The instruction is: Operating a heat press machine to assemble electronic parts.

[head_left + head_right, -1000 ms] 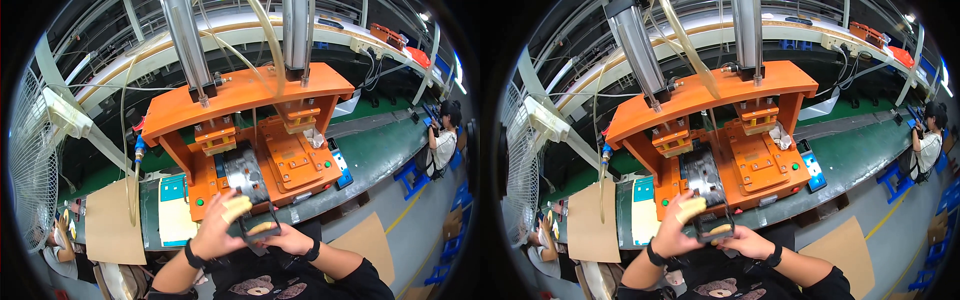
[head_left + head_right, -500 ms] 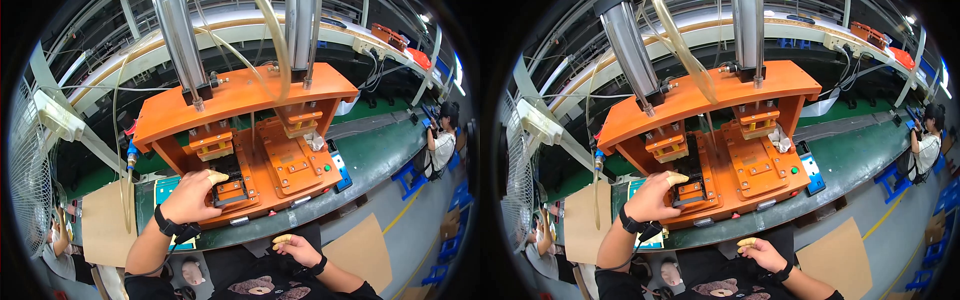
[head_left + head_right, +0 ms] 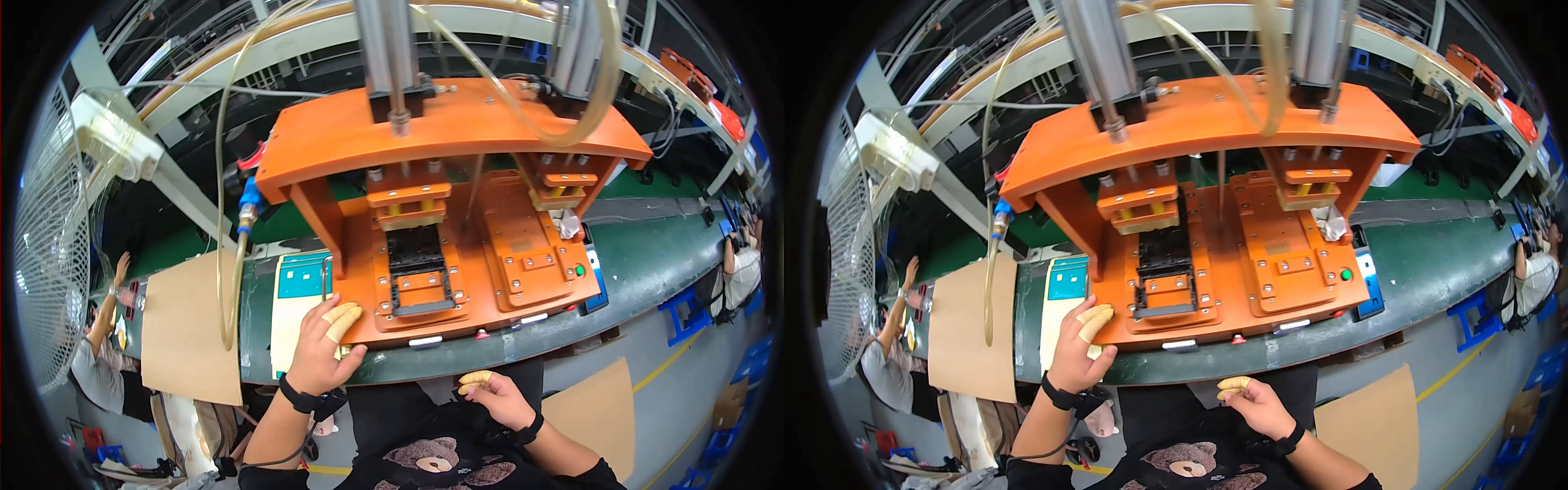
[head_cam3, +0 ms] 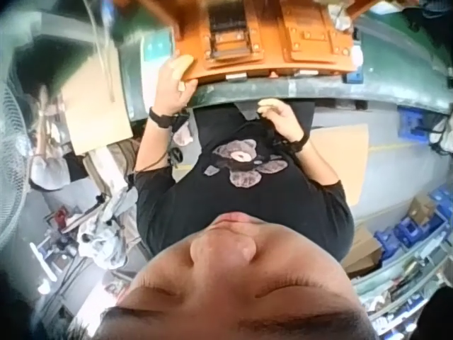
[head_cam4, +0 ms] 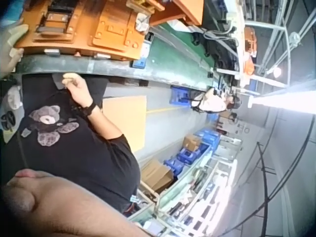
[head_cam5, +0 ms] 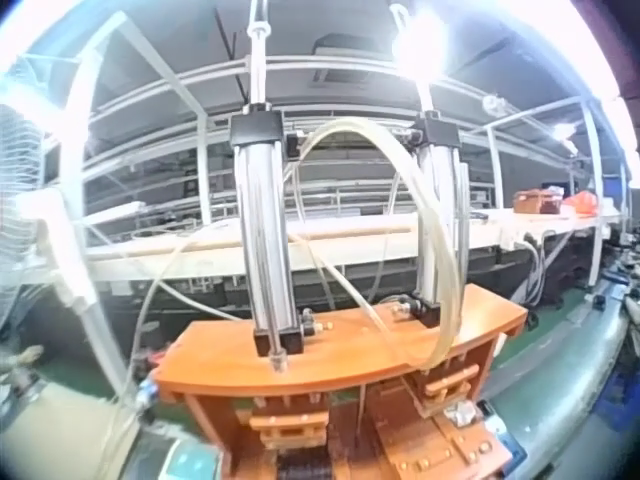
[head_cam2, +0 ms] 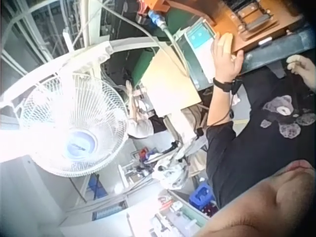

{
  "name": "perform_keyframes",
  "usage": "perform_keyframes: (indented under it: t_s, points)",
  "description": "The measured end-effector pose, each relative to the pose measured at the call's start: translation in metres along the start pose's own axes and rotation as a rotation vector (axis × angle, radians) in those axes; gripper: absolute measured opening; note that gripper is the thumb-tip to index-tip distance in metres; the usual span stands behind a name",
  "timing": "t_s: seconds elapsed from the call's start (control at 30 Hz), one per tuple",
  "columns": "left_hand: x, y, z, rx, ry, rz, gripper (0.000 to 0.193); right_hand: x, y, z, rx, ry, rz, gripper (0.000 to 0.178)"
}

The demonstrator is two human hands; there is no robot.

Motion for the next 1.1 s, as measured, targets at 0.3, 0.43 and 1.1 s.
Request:
perform_keyframes:
  t_s: [0.3, 0.43, 1.1]
  points:
    - [0.005, 0.082, 0.022, -0.366, -0.087, -0.026, 0.057, 0.056, -0.028, -0.01, 0.047, 0.014, 0.189, 0.022]
    - [0.014, 0.091, 0.023, -0.388, -0.11, -0.067, 0.036, 0.073, -0.043, -0.006, 0.053, 0.059, 0.211, 0.022]
    - [-0.036, 0.135, -0.064, -0.186, 0.196, -0.012, 0.027, 0.231, -0.112, 0.018, -0.041, -0.163, 0.313, 0.028]
Point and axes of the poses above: each hand's wrist, its own y-axis away from the middle knuckle, its own x-axis out of the palm, z = x × y, the point moved 6 cm from there along -y, towards the middle knuckle, and after that the axes turned 4 degrees about x, right-handed, at the moved point
